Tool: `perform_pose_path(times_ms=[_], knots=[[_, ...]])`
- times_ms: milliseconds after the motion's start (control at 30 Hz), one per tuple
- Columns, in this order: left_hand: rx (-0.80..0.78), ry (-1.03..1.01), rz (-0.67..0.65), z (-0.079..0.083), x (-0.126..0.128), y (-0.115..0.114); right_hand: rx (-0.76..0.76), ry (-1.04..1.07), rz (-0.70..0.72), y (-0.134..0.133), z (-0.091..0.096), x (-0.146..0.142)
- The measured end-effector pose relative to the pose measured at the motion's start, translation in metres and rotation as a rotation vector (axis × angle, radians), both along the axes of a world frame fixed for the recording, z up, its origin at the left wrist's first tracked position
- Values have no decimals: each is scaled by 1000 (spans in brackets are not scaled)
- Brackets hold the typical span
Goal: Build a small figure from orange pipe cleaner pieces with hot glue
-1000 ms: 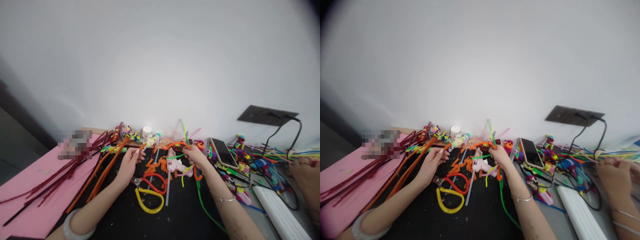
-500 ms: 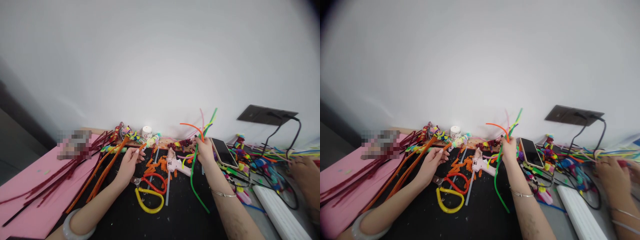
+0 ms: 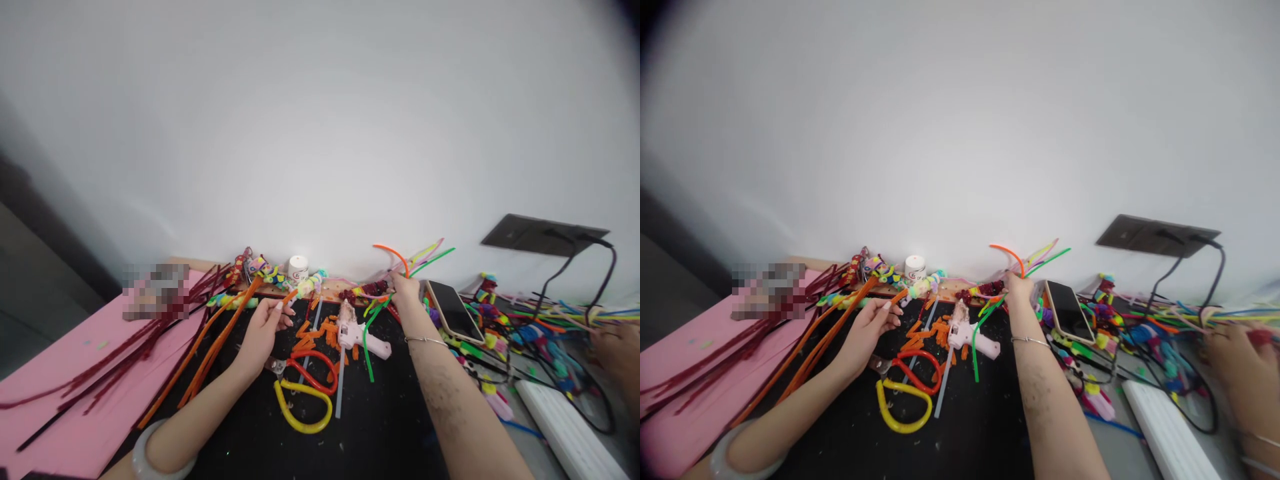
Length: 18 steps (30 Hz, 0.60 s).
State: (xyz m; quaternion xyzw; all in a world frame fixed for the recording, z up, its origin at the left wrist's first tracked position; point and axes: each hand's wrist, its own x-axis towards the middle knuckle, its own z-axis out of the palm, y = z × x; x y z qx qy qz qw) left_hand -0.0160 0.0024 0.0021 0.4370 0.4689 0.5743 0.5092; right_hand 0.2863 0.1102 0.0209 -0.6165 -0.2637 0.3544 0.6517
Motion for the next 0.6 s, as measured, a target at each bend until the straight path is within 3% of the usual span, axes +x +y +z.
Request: perform_pose_path(times_ms=[100, 200, 433, 600], knots=[[2, 2, -2, 0, 0, 0, -94, 71, -50, 2, 6, -3], [7, -2, -8, -1, 0, 0, -88, 105, -87, -1, 16, -7], [31, -14, -21, 2, 2, -3, 206, 123, -174, -31, 61, -20], [11, -8, -55, 0, 3, -3, 312, 188, -35, -48, 104, -48]])
